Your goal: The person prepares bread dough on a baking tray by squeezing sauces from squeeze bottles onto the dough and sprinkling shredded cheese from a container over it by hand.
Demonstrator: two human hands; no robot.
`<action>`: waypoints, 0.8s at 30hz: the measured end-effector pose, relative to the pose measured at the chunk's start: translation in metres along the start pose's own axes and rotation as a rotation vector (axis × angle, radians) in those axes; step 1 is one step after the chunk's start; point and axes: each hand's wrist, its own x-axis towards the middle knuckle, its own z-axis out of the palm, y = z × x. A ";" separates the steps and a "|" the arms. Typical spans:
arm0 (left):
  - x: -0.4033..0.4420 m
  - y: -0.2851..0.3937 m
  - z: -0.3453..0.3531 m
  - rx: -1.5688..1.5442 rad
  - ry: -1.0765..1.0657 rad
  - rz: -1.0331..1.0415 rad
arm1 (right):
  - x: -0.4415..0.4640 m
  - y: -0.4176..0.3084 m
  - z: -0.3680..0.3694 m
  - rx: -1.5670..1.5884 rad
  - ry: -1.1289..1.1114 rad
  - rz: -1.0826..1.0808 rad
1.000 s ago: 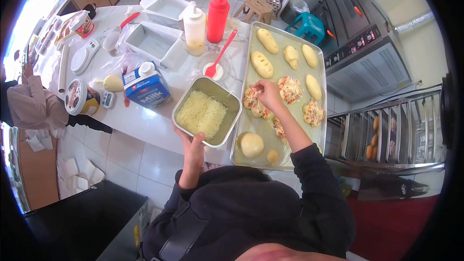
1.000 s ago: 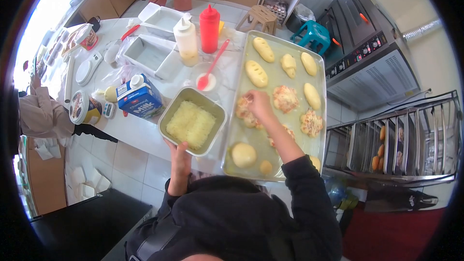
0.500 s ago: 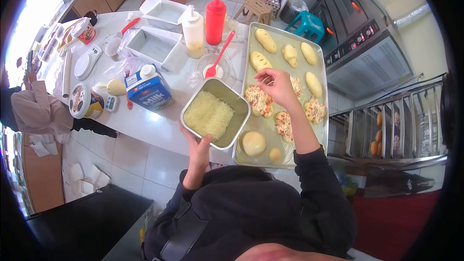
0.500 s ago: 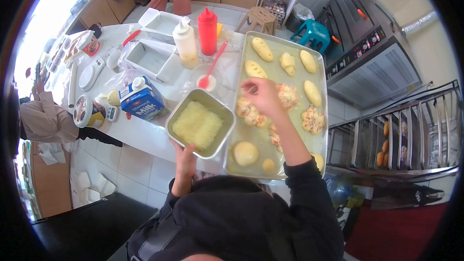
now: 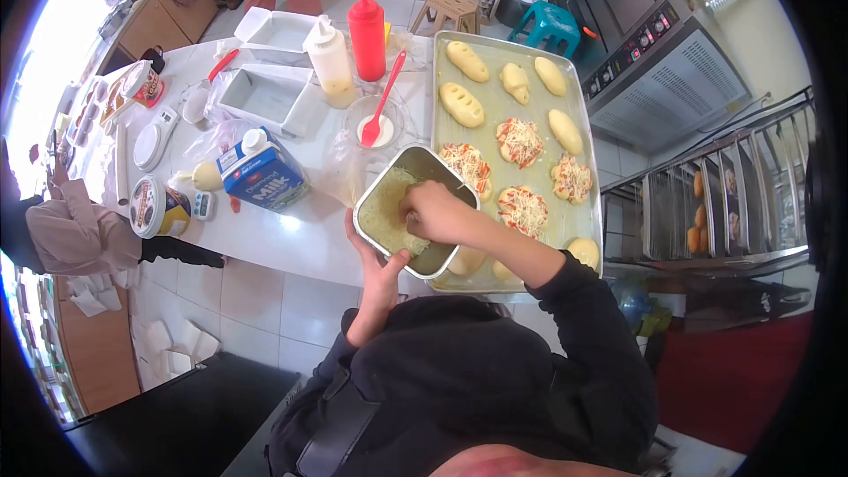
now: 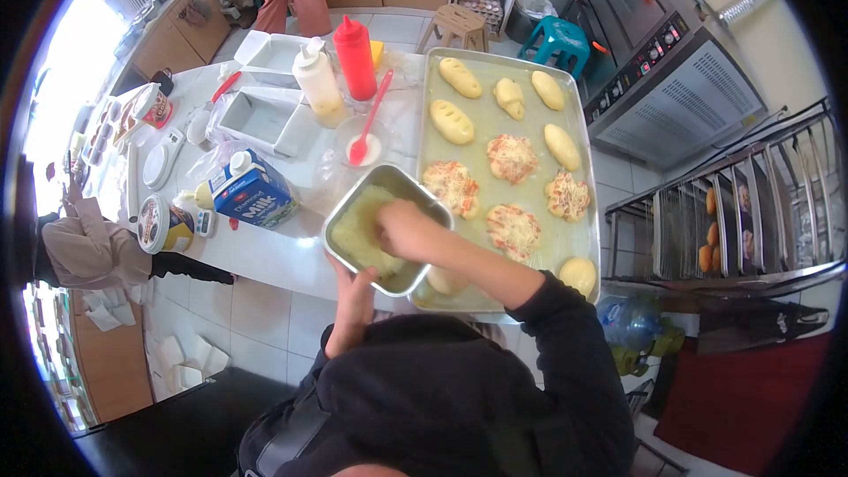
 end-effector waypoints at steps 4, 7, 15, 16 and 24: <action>0.001 0.005 -0.001 -0.009 0.033 -0.020 | -0.005 0.002 -0.036 0.215 0.020 -0.057; 0.001 0.007 -0.002 -0.035 0.069 -0.021 | -0.015 0.012 -0.068 0.539 -0.005 0.005; 0.001 0.019 -0.010 -0.102 0.189 -0.065 | -0.021 0.150 -0.046 0.339 0.460 0.368; 0.001 0.019 -0.010 -0.104 0.204 -0.064 | -0.018 0.159 -0.039 0.250 0.452 0.389; 0.009 0.018 -0.014 -0.136 0.212 -0.060 | -0.001 0.157 -0.027 0.115 0.503 0.423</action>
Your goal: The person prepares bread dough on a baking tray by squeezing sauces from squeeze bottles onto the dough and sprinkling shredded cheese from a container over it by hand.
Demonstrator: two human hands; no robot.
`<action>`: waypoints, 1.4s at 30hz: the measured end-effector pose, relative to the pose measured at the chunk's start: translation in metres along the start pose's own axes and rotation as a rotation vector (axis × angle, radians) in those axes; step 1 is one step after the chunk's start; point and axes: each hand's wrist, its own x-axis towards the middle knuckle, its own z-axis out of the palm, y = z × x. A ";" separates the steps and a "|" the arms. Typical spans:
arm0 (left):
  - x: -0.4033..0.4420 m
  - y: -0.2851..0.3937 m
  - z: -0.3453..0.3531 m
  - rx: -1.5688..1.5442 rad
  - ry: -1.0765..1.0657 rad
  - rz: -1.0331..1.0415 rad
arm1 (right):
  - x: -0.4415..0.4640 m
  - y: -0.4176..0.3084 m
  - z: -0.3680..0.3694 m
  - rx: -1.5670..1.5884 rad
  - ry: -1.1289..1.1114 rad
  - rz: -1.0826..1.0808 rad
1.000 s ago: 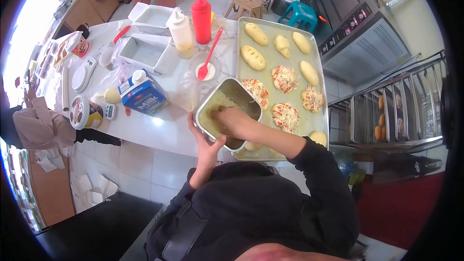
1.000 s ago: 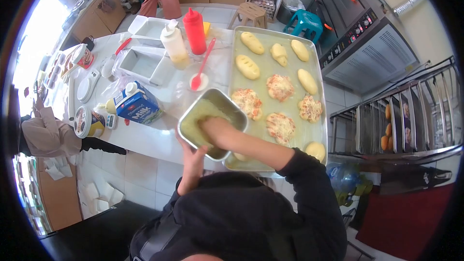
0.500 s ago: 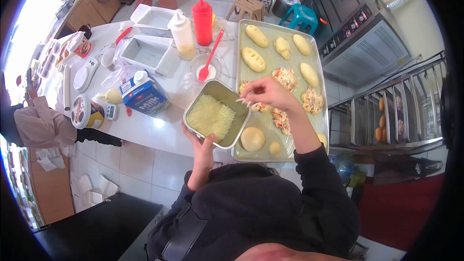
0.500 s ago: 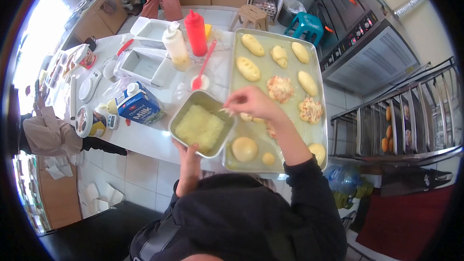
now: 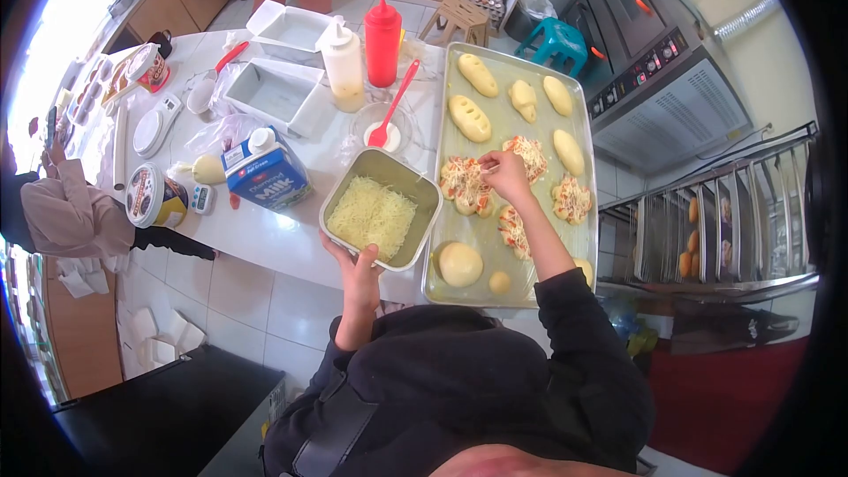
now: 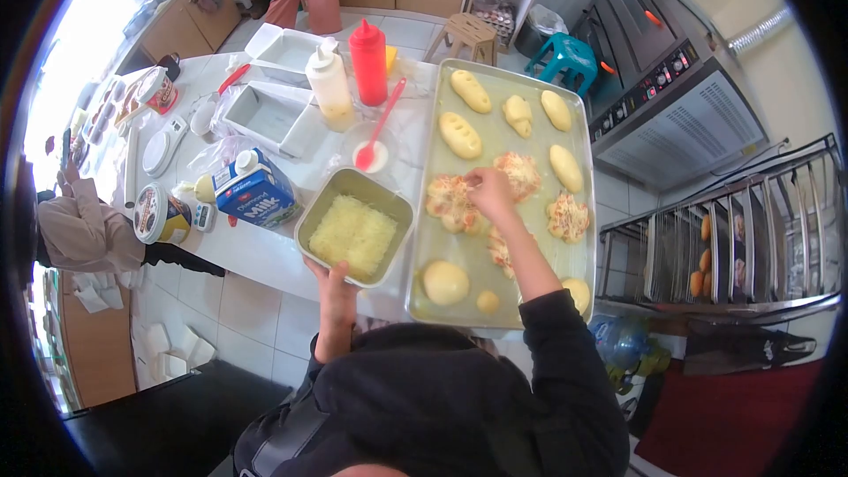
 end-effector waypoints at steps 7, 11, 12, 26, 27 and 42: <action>0.003 0.000 0.001 -0.012 -0.003 0.010 | 0.016 -0.004 0.011 -0.030 0.011 -0.051; 0.005 0.000 0.000 -0.001 0.028 0.020 | -0.003 -0.026 -0.001 -0.065 -0.139 -0.014; 0.005 0.000 0.000 -0.001 0.033 0.023 | -0.008 -0.029 0.001 -0.015 -0.169 -0.004; 0.013 -0.005 0.001 -0.033 -0.021 0.063 | -0.014 -0.030 0.001 0.034 -0.073 -0.006; 0.013 -0.005 0.001 -0.035 -0.024 0.058 | -0.013 -0.025 0.002 -0.003 -0.091 -0.030; 0.017 -0.016 0.016 0.194 -0.136 0.068 | -0.057 -0.146 -0.023 0.137 -0.385 -0.579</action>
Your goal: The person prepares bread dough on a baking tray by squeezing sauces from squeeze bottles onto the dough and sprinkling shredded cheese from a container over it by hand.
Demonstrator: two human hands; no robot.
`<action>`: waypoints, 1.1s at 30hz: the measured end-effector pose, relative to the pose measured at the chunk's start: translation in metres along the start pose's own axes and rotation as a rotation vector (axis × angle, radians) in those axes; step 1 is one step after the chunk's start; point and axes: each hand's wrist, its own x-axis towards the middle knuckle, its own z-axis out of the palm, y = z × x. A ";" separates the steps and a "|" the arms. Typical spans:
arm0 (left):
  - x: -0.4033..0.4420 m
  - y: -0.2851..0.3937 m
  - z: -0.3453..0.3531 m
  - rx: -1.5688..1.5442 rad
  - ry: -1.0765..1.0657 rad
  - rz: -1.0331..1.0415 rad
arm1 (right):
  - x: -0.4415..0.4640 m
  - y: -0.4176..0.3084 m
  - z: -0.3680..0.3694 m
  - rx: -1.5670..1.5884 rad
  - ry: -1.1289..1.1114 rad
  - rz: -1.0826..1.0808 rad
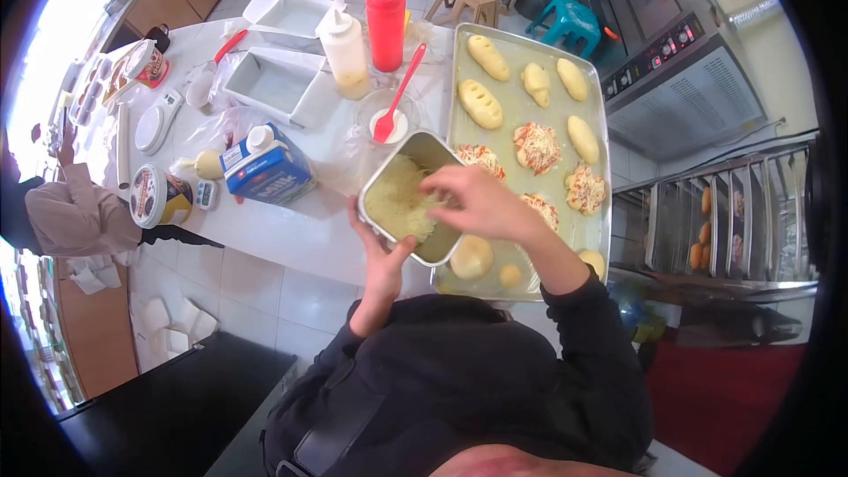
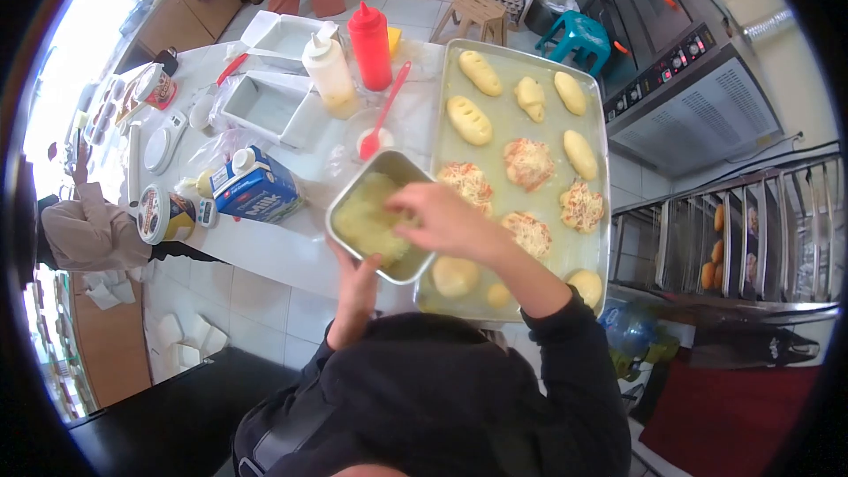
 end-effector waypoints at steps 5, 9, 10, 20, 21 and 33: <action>-0.005 0.007 0.013 -0.014 -0.136 0.009 | 0.004 0.020 0.069 -0.401 -0.244 0.172; -0.009 -0.001 0.007 -0.030 -0.126 -0.033 | 0.008 0.006 0.051 -0.204 -0.322 0.309; -0.010 -0.001 0.007 -0.053 -0.122 -0.044 | 0.006 -0.002 0.040 -0.157 -0.284 0.316; -0.016 0.012 0.015 -0.132 -0.103 -0.157 | -0.010 0.021 0.057 -0.288 -0.188 0.126; -0.016 0.012 0.015 -0.145 -0.099 -0.159 | -0.009 0.016 0.051 -0.243 -0.193 0.190; -0.021 0.014 0.017 -0.177 -0.133 -0.209 | -0.012 0.017 0.049 -0.142 -0.112 0.197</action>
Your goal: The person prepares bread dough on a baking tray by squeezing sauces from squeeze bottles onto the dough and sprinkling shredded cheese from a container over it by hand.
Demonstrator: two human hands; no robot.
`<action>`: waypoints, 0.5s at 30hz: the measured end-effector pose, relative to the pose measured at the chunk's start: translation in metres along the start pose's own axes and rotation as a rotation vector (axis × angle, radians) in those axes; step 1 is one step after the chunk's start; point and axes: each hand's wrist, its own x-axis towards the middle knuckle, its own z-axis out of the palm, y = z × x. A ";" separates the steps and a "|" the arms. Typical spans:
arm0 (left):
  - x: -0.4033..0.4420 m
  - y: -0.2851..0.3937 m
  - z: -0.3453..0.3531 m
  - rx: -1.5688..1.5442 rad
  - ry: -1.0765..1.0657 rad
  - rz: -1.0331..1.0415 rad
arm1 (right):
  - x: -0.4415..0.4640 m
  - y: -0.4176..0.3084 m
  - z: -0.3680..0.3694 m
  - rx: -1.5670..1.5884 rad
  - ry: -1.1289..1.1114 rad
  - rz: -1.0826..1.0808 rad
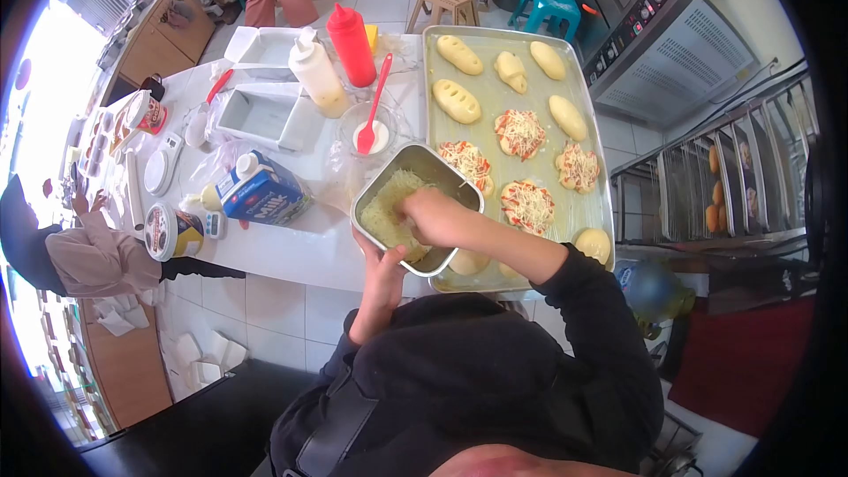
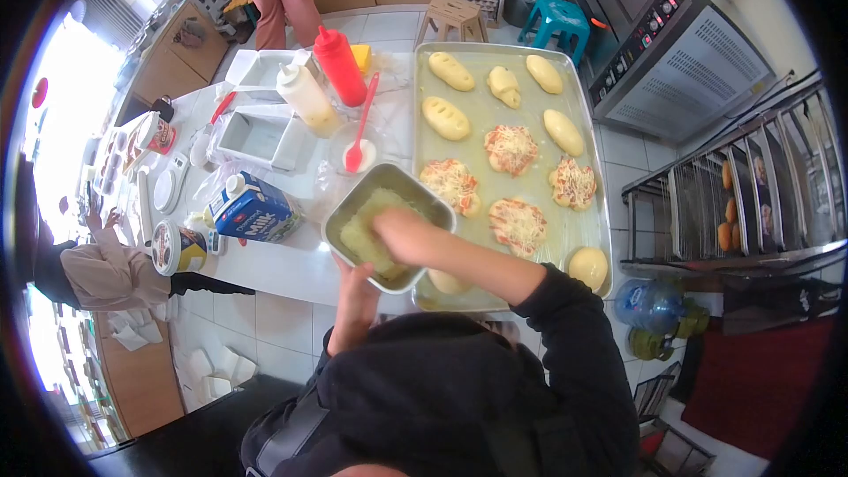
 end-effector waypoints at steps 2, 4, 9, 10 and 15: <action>0.002 -0.004 -0.007 -0.065 -0.018 -0.025 | 0.000 -0.004 -0.015 -0.007 0.033 -0.070; 0.002 -0.006 -0.009 -0.047 -0.020 -0.012 | 0.001 -0.004 -0.032 0.081 0.013 -0.102; 0.002 -0.004 -0.012 -0.044 0.025 -0.021 | -0.004 0.015 -0.083 0.460 -0.038 -0.031; 0.003 -0.005 -0.016 -0.048 0.034 -0.016 | -0.006 0.023 -0.091 0.550 0.011 -0.019; 0.004 -0.003 -0.023 -0.083 0.070 0.040 | -0.006 0.095 -0.101 0.418 0.135 0.218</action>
